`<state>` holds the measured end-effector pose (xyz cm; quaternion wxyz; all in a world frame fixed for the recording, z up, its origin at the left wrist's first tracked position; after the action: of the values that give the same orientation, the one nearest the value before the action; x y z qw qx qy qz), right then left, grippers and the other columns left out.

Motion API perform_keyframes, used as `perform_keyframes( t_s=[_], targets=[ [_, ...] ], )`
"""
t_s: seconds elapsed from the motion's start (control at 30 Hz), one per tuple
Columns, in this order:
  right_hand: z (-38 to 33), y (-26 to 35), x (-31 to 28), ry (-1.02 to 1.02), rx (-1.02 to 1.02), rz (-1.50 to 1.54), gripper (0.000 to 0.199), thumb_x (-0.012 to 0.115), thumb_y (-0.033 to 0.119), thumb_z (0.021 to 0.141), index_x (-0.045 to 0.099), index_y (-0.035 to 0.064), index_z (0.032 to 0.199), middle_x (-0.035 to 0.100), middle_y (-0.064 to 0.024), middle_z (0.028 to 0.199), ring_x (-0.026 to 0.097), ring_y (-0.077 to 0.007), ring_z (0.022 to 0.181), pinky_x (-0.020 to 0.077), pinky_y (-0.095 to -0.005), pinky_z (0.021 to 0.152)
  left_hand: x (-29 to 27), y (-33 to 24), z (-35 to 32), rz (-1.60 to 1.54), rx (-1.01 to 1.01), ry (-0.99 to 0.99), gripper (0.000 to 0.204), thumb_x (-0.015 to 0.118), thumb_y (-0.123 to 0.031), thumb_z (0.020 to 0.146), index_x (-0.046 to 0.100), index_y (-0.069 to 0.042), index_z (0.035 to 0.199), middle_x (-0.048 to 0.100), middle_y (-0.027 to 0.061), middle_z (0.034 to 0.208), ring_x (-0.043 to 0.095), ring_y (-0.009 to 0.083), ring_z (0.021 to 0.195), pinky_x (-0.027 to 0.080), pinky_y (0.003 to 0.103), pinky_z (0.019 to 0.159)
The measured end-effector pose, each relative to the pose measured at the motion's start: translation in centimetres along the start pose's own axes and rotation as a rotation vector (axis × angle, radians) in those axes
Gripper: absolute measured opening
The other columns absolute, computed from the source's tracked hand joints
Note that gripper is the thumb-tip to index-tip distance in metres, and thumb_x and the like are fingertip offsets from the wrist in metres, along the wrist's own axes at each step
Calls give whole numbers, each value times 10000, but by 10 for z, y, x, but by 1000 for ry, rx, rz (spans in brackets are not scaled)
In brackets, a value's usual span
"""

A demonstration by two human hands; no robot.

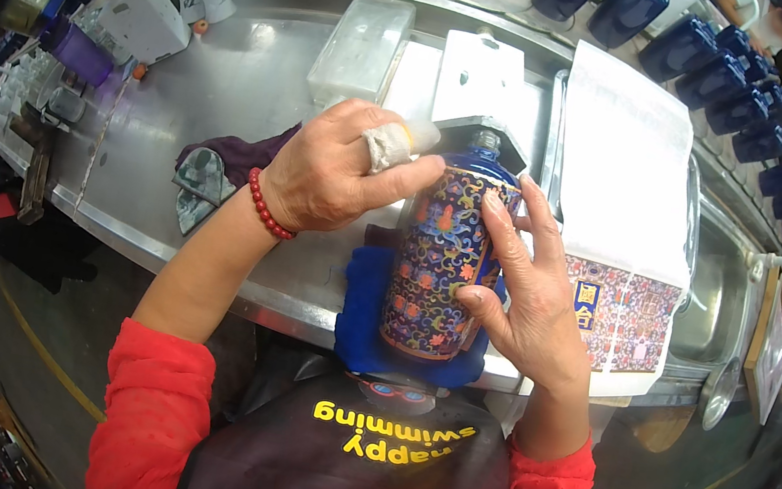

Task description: The person applies decorative paper labels to a blue ceramic bottle, smoothing them with fingers and a small tool, then trims excess edges. The person repeats the process on a second bottle.

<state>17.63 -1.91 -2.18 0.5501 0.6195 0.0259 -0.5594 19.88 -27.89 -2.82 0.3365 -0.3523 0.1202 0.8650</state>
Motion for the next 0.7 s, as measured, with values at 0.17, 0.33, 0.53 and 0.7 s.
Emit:
perform_keyframes(
  t_s=[0.17,0.33,0.53,0.7],
  targets=[
    [0,0,1,-7,6,16,754,730,495,899,515,107,1509,341,-280,1582,541,-407,1279,505,-479,1029,1,-1,1,-7,7,-20,320,657,-133,861,709,-174,1174,712,57,1093,686,235,956,551,365,791],
    [-1,0,1,-12,5,5,753,730,496,898,517,110,1508,342,-280,1583,541,-408,1282,501,-482,1033,-2,-1,-1,-3,-14,0,367,670,-128,847,715,-181,1208,715,54,1066,677,234,945,549,364,799],
    [-1,1,1,-10,6,-1,754,725,501,899,517,106,1507,336,-280,1587,540,-408,1282,496,-484,1039,2,-8,-6,29,-34,-25,441,679,-138,838,717,-186,1275,710,57,1073,664,230,947,541,357,836],
    [-3,0,2,4,23,23,769,668,523,941,468,78,1535,324,-285,1592,491,-421,1350,468,-484,1076,6,-9,-12,10,-114,-10,471,658,-130,849,703,-173,1316,710,80,1096,663,248,960,543,378,849]
  ],
)
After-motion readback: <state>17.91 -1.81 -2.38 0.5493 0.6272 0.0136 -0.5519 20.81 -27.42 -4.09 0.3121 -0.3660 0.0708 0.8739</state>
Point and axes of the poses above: each hand's wrist, its own z-axis towards the middle knuckle, its own x-axis out of the palm, y = z × x, the point moved 2 cm from there along z, towards the middle knuckle
